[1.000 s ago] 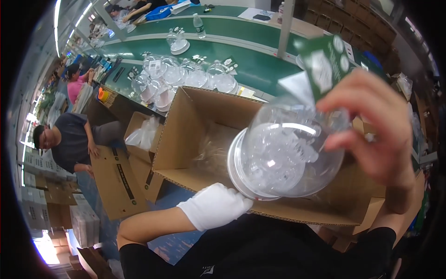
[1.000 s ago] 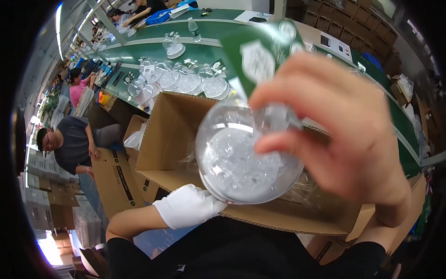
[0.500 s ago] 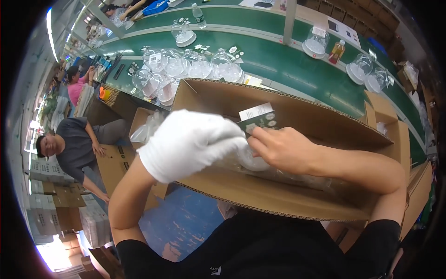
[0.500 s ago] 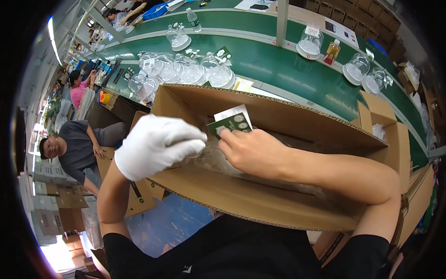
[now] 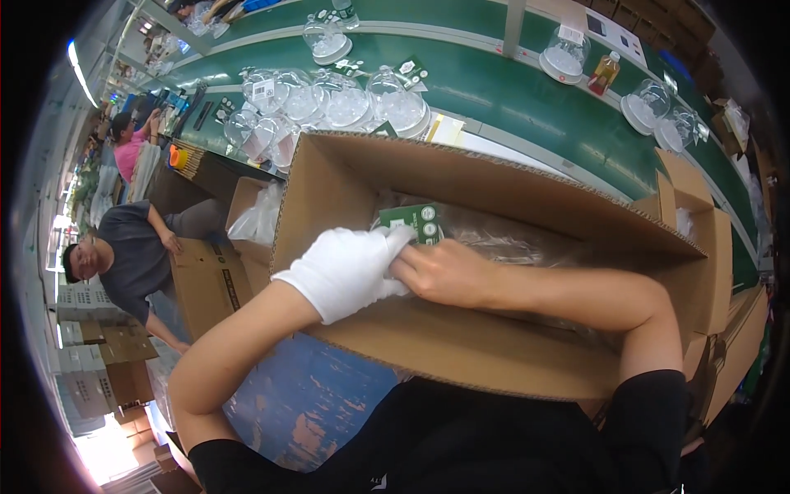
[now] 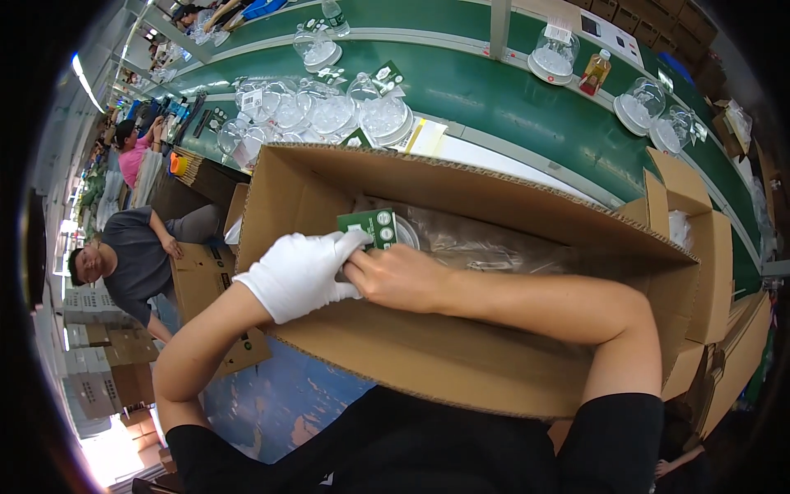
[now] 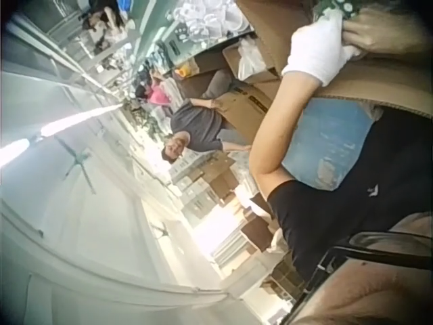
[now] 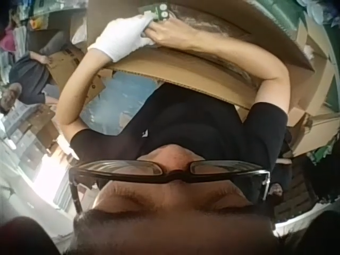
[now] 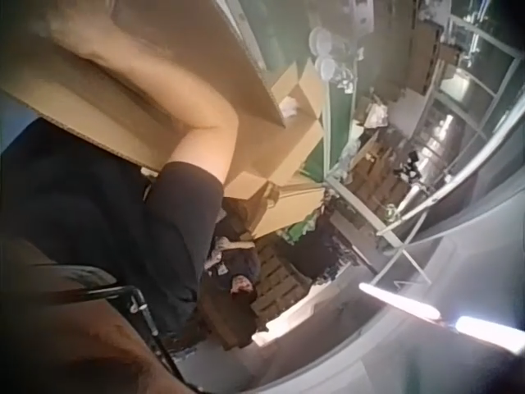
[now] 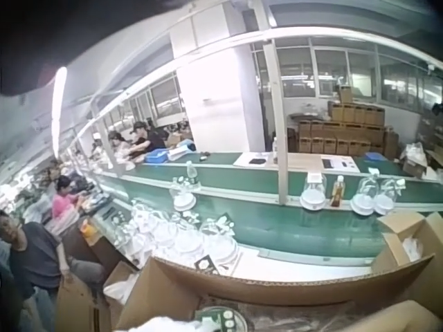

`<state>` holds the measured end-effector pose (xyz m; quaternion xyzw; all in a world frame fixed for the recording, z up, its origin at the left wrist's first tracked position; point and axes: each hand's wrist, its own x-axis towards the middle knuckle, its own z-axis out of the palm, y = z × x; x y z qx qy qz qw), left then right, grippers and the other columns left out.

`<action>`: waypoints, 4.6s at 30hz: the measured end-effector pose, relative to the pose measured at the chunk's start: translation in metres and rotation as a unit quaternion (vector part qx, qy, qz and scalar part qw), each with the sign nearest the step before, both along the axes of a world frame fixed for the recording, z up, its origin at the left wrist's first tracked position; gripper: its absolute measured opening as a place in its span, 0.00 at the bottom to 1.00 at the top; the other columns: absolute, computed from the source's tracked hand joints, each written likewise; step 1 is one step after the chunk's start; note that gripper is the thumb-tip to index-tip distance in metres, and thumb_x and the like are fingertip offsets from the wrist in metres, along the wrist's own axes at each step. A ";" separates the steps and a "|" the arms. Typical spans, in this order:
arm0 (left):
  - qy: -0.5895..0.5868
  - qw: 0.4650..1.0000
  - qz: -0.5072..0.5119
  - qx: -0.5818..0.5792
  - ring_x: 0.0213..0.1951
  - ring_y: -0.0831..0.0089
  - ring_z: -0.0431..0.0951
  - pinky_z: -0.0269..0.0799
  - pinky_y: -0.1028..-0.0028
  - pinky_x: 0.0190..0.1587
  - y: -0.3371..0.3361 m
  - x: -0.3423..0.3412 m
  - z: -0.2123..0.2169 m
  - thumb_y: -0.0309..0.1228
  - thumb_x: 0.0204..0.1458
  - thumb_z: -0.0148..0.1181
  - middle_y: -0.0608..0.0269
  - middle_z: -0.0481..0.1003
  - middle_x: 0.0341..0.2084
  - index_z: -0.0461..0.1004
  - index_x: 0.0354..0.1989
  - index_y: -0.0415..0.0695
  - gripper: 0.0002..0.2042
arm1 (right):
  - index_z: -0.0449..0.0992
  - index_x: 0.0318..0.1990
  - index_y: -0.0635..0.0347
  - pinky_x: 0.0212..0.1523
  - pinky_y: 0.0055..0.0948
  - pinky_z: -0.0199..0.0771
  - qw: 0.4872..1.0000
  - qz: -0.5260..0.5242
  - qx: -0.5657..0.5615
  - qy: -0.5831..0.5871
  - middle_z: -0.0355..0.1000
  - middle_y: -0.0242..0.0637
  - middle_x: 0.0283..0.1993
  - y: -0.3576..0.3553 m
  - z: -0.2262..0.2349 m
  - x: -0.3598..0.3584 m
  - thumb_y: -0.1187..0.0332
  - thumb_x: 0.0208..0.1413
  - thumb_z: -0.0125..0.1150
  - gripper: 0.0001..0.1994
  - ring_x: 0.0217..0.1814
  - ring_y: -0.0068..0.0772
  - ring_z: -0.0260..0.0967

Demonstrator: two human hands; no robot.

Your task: Packaging light fixtures into cardboard boxes on an assembly line.

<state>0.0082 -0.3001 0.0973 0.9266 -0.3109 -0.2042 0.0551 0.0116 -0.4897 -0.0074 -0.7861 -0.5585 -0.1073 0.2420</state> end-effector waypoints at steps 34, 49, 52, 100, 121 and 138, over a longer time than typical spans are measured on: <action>-0.048 0.972 -0.210 0.099 0.23 0.63 0.78 0.72 0.63 0.21 -0.008 -0.014 -0.047 0.34 0.52 0.58 0.59 0.72 0.24 0.69 0.34 0.50 0.06 | 0.75 0.56 0.59 0.61 0.45 0.68 0.842 -0.331 0.001 0.426 0.75 0.49 0.56 -0.062 -0.109 0.021 0.58 0.66 0.49 0.19 0.60 0.51 0.71; -0.057 0.985 -0.157 0.036 0.23 0.57 0.79 0.75 0.60 0.24 -0.010 -0.009 -0.062 0.36 0.55 0.59 0.57 0.73 0.24 0.70 0.36 0.49 0.07 | 0.71 0.61 0.59 0.64 0.41 0.66 0.866 -0.230 0.065 0.438 0.72 0.48 0.59 -0.076 -0.090 0.002 0.55 0.69 0.46 0.22 0.62 0.45 0.69; -0.051 0.994 -0.094 0.013 0.24 0.51 0.79 0.77 0.55 0.27 -0.013 0.007 -0.066 0.35 0.55 0.58 0.53 0.75 0.22 0.70 0.35 0.46 0.07 | 0.69 0.64 0.56 0.65 0.42 0.65 0.969 -0.228 -0.096 0.013 0.69 0.47 0.64 -0.086 -0.142 -0.007 0.55 0.67 0.48 0.24 0.66 0.44 0.65; 0.129 0.992 0.005 0.005 0.43 0.41 0.79 0.75 0.52 0.45 -0.004 0.015 -0.104 0.31 0.60 0.51 0.37 0.75 0.42 0.64 0.51 0.39 0.14 | 0.70 0.60 0.64 0.43 0.49 0.79 0.897 -0.236 -0.310 0.209 0.77 0.54 0.50 -0.081 -0.182 0.042 0.60 0.68 0.41 0.22 0.40 0.51 0.79; 0.172 0.978 -0.091 0.080 0.41 0.43 0.82 0.77 0.51 0.42 -0.033 0.047 -0.064 0.30 0.58 0.52 0.38 0.79 0.37 0.69 0.50 0.42 0.13 | 0.69 0.58 0.64 0.51 0.40 0.74 0.776 0.224 -0.245 0.536 0.78 0.45 0.47 -0.055 0.092 0.028 0.68 0.63 0.57 0.18 0.50 0.45 0.75; 0.138 0.984 -0.113 0.017 0.33 0.44 0.82 0.77 0.50 0.33 -0.024 0.055 -0.090 0.30 0.57 0.48 0.41 0.80 0.32 0.72 0.42 0.41 0.09 | 0.67 0.64 0.57 0.64 0.44 0.68 0.868 -0.425 -0.208 0.150 0.66 0.49 0.66 -0.095 0.013 0.444 0.72 0.58 0.53 0.24 0.65 0.52 0.66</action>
